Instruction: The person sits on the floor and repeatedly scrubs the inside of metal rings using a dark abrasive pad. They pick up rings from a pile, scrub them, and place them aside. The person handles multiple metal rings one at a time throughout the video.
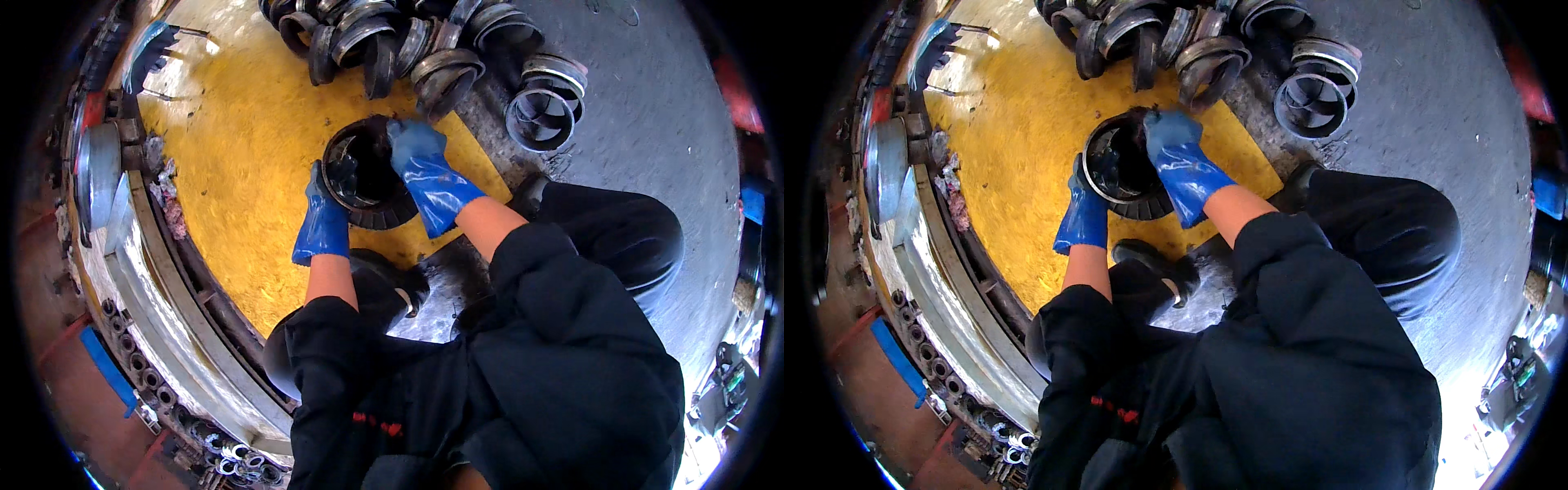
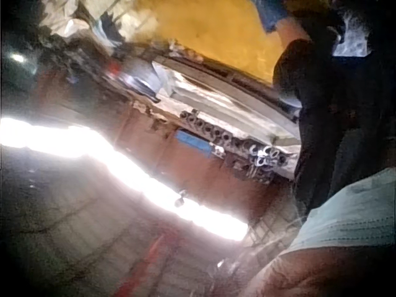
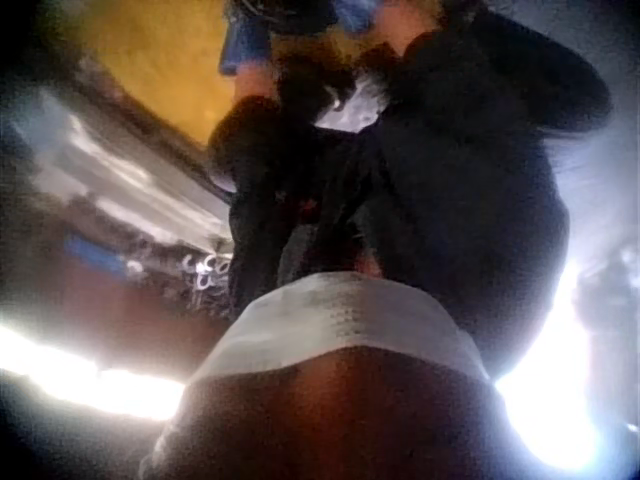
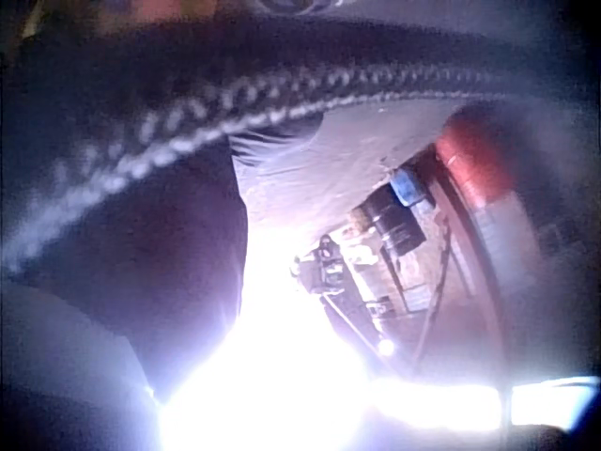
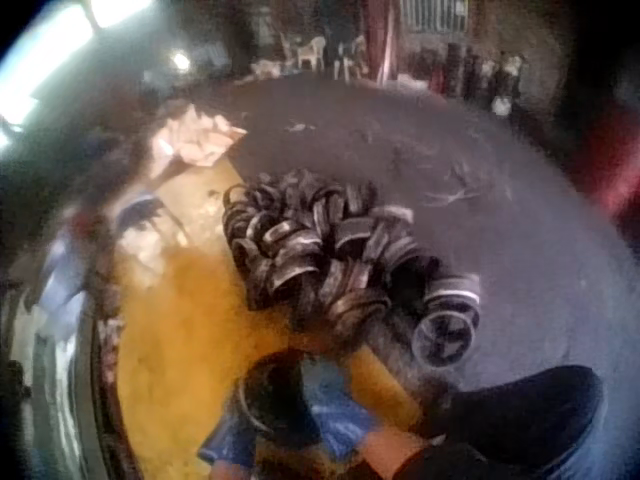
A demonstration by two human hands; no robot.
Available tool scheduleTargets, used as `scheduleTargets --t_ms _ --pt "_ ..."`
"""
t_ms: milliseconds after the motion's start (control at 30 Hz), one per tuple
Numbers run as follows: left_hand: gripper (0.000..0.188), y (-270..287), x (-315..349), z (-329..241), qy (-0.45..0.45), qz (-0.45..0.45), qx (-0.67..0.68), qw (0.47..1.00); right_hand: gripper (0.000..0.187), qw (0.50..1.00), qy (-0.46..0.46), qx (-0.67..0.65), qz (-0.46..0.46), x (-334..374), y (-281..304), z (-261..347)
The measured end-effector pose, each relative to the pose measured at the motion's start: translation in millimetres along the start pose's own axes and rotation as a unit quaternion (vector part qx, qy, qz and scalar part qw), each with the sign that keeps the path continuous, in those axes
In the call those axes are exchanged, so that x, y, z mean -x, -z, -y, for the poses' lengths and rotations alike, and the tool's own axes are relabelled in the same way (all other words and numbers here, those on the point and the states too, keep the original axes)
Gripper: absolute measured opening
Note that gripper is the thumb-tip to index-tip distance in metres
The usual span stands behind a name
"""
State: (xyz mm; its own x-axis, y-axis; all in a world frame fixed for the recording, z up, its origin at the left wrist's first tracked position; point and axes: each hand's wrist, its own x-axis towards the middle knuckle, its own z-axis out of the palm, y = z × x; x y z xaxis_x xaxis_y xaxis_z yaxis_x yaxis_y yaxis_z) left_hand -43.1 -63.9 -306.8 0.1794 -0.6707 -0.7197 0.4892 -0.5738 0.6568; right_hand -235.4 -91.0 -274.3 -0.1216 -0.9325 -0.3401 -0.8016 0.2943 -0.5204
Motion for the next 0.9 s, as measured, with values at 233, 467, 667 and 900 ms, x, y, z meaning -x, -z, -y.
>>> scheduleTargets --t_ms 233,467,667,900 --pt "0.045 -5 9 -10 0.002 0.043 0.052 0.998 0.035 0.995 -0.055 0.073 0.031 43 -44 -29" --pt "0.042 -1 44 -27 -0.174 0.081 -0.233 0.953 0.024 0.948 0.002 -0.194 0.251 82 -23 22" --pt "0.041 -34 151 -72 -0.166 0.072 -0.333 0.925 0.024 0.703 -0.061 -0.66 0.256 91 27 9" --pt "0.037 -19 71 -60 -0.164 0.0 -0.559 0.813 0.024 0.726 0.036 -0.66 0.19 71 72 -63"
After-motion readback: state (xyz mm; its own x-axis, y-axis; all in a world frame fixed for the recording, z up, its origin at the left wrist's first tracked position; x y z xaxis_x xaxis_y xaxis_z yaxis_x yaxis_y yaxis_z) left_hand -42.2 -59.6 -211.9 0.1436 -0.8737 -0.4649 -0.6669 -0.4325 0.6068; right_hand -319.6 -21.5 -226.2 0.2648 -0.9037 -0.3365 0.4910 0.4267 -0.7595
